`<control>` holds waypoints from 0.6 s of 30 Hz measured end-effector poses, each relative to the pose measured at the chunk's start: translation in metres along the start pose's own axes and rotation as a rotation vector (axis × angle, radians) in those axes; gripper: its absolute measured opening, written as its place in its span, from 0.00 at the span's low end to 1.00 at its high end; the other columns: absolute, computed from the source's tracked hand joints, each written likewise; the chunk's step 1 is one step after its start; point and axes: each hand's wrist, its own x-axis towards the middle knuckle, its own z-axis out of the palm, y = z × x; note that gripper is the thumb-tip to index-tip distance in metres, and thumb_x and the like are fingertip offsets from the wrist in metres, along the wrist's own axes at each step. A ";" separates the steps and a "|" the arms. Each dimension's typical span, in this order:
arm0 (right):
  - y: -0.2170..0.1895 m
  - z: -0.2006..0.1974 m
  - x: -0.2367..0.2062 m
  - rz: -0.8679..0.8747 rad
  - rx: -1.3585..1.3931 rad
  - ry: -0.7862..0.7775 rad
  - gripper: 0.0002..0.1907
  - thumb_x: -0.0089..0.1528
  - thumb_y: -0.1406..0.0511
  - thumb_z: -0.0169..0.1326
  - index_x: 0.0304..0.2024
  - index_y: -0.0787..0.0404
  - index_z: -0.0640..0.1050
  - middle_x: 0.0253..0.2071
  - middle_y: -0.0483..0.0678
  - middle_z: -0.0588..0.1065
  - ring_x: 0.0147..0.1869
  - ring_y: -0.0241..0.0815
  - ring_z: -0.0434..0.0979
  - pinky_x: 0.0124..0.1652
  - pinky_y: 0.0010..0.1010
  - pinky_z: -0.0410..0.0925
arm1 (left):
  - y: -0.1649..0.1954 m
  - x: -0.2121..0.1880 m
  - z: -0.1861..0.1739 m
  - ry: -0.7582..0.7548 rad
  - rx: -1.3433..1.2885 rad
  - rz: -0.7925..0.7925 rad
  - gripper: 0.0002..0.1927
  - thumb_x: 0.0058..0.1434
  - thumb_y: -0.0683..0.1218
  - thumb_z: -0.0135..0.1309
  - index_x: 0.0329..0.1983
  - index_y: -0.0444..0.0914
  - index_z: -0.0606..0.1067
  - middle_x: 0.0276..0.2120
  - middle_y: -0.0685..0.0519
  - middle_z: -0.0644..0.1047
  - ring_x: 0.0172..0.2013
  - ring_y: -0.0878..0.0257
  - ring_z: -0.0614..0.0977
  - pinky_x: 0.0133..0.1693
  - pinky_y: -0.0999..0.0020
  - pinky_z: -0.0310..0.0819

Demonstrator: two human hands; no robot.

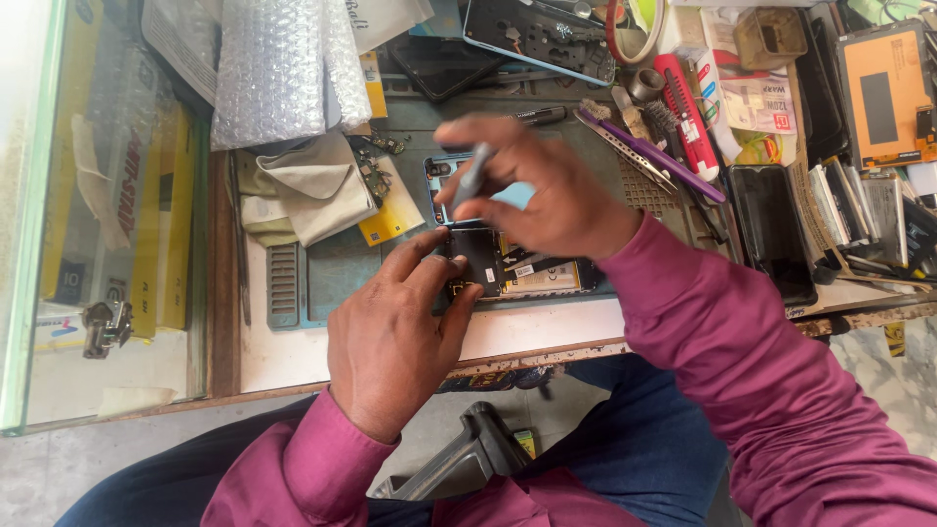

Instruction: The person is repairing a disassembled mobile phone. They connect a ribbon cable to the motherboard, place the phone on the workbench, and use a screwdriver to tighten screws on the internal components. The person also briefly handles a blue phone case.

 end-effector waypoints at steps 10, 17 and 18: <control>0.017 -0.042 -0.011 0.155 -0.200 0.193 0.34 0.76 0.73 0.58 0.76 0.56 0.52 0.42 0.52 0.79 0.45 0.40 0.84 0.44 0.28 0.80 | -0.001 -0.001 0.002 -0.009 0.005 -0.001 0.11 0.60 0.50 0.61 0.41 0.42 0.81 0.52 0.54 0.80 0.37 0.52 0.85 0.32 0.58 0.78; 0.009 -0.037 -0.006 0.197 -0.349 0.134 0.35 0.73 0.72 0.58 0.75 0.57 0.54 0.36 0.50 0.79 0.40 0.39 0.87 0.37 0.28 0.76 | -0.001 -0.002 0.002 -0.002 0.017 0.006 0.11 0.60 0.51 0.61 0.42 0.41 0.81 0.52 0.53 0.80 0.37 0.53 0.85 0.32 0.58 0.78; 0.009 -0.036 -0.006 0.204 -0.346 0.136 0.35 0.73 0.72 0.58 0.75 0.57 0.54 0.36 0.49 0.79 0.40 0.39 0.87 0.36 0.28 0.76 | -0.001 -0.001 0.002 -0.005 0.015 0.006 0.11 0.60 0.51 0.61 0.42 0.41 0.81 0.52 0.53 0.80 0.37 0.53 0.85 0.32 0.58 0.78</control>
